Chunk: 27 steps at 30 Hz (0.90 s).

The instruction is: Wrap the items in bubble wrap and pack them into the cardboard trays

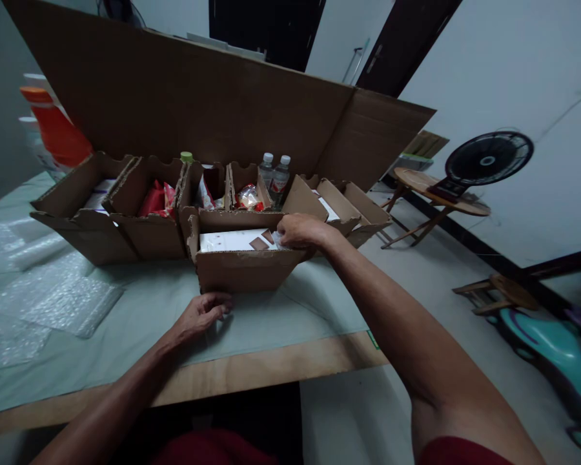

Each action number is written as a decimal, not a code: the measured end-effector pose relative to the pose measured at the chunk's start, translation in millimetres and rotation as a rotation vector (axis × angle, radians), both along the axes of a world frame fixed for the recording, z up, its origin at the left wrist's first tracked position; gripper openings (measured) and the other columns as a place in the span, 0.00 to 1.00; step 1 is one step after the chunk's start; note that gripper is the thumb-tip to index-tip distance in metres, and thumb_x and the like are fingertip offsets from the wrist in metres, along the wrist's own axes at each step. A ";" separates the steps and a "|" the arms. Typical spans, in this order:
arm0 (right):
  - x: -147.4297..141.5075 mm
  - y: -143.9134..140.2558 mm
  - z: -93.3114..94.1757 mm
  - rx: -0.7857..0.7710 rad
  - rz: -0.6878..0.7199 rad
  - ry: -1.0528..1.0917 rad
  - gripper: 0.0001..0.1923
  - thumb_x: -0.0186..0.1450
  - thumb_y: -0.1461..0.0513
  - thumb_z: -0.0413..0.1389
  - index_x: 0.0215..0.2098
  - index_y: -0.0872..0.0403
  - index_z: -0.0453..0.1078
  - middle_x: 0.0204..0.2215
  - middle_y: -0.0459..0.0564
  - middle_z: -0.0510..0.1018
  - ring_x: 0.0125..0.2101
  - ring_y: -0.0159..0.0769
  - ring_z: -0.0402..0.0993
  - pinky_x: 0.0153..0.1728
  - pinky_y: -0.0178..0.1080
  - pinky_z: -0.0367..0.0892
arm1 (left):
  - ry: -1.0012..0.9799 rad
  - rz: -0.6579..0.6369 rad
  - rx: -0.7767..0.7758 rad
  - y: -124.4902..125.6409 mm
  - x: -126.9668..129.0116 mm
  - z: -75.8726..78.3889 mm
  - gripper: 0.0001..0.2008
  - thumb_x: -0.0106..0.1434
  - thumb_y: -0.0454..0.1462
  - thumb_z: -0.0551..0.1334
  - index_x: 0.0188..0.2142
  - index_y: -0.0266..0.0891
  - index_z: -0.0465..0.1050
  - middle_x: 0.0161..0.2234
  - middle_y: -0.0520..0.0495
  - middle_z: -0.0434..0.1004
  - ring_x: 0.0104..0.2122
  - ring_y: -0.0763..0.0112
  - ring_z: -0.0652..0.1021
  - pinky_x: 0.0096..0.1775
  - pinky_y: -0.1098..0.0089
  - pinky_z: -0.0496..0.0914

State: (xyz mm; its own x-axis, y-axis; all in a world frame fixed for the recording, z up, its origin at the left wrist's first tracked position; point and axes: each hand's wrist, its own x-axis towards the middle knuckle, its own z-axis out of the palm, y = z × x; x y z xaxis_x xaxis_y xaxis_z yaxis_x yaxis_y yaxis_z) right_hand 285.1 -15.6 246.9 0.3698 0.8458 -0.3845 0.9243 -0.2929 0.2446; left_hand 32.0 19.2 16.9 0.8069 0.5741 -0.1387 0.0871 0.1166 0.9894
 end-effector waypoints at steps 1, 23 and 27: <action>0.0 -1.2 0.0 -0.002 0.002 0.015 0.16 0.62 0.59 0.56 0.44 0.53 0.81 0.42 0.57 0.83 0.40 0.46 0.78 0.33 0.38 0.61 | 0.003 0.001 0.002 0.0 -0.1 0.6 0.22 0.56 0.46 0.67 0.46 0.33 0.80 0.42 0.37 0.83 0.39 0.61 0.79 0.38 0.66 0.72; 9.7 -121.8 -9.6 0.927 -0.256 0.245 0.16 0.66 0.54 0.54 0.40 0.54 0.79 0.35 0.53 0.83 0.35 0.42 0.78 0.38 0.40 0.69 | 0.037 0.313 0.010 -5.8 -19.8 15.4 0.19 0.58 0.48 0.65 0.41 0.35 0.78 0.35 0.42 0.81 0.36 0.62 0.78 0.39 0.64 0.71; 21.0 -148.3 -65.2 0.936 -0.319 0.526 0.26 0.62 0.50 0.59 0.53 0.55 0.74 0.45 0.58 0.82 0.42 0.46 0.79 0.40 0.44 0.73 | 0.033 0.611 0.195 -6.4 -39.1 23.5 0.21 0.63 0.46 0.63 0.53 0.39 0.73 0.51 0.40 0.77 0.49 0.60 0.76 0.51 0.62 0.70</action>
State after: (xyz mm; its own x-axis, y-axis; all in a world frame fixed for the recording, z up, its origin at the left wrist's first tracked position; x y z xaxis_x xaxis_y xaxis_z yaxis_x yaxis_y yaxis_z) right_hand 306.2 -163.9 181.7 0.6002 0.7790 0.1816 0.6976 -0.3986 -0.5954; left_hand -7.2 12.8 40.4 0.3230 0.9464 -0.0041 0.0927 -0.0273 0.9953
